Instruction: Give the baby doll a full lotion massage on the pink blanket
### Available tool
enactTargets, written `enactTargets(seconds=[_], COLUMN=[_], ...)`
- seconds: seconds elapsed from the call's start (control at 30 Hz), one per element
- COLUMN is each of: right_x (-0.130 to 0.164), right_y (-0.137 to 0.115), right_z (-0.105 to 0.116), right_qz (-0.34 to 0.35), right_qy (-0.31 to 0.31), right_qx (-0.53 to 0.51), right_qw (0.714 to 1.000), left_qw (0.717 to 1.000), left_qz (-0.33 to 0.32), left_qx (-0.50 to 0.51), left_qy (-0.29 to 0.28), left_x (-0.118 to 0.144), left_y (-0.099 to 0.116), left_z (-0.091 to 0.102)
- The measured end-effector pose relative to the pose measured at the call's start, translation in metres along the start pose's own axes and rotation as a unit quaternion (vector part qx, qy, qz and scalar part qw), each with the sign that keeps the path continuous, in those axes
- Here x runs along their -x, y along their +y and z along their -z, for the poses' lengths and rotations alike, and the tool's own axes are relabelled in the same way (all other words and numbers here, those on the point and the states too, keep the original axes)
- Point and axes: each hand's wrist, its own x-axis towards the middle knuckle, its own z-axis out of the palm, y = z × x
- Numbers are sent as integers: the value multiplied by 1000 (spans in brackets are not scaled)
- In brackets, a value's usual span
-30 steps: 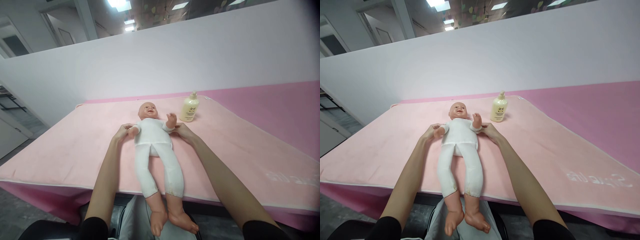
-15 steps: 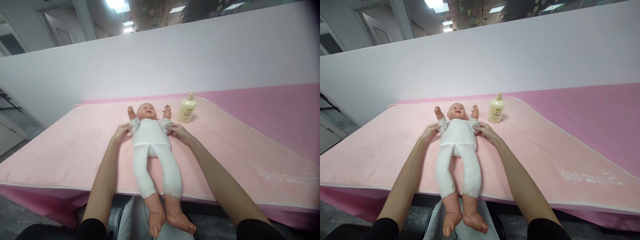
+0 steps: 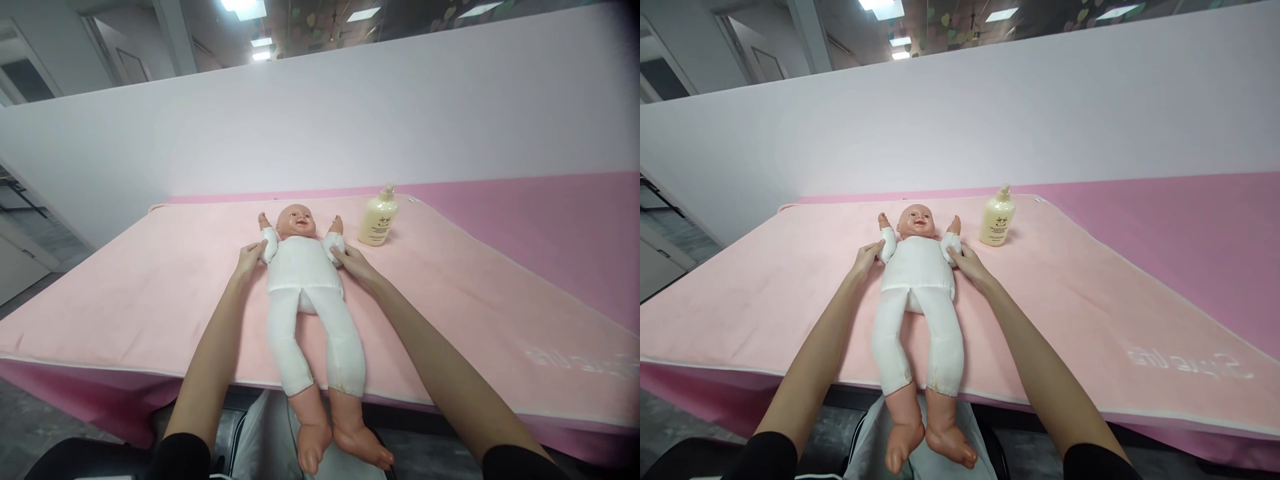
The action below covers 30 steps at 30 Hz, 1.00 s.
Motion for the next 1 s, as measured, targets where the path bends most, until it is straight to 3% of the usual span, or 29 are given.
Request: enactTargets(seconds=[0.17, 0.33, 0.43, 0.7, 1.0], right_x=[0, -1, -2, -4, -2], right_y=[-2, -2, -1, -5, -4], right_z=[7, 11, 11, 16, 17], right_qz=[7, -6, 10, 50, -21], right_qy=[-24, -29, -9, -30, -75], right_qx=[-63, -71, -46, 31, -119], right_qw=[998, 997, 999, 998, 990], left_qw=[993, 986, 985, 987, 984], left_qz=[-8, -23, -3, 17, 0], left_qx=[52, 36, 17, 35, 7], left_qy=[-104, -159, -174, -158, -176], left_x=[6, 7, 4, 4, 3], left_y=[8, 6, 2, -6, 9], left_z=[10, 16, 18, 28, 24])
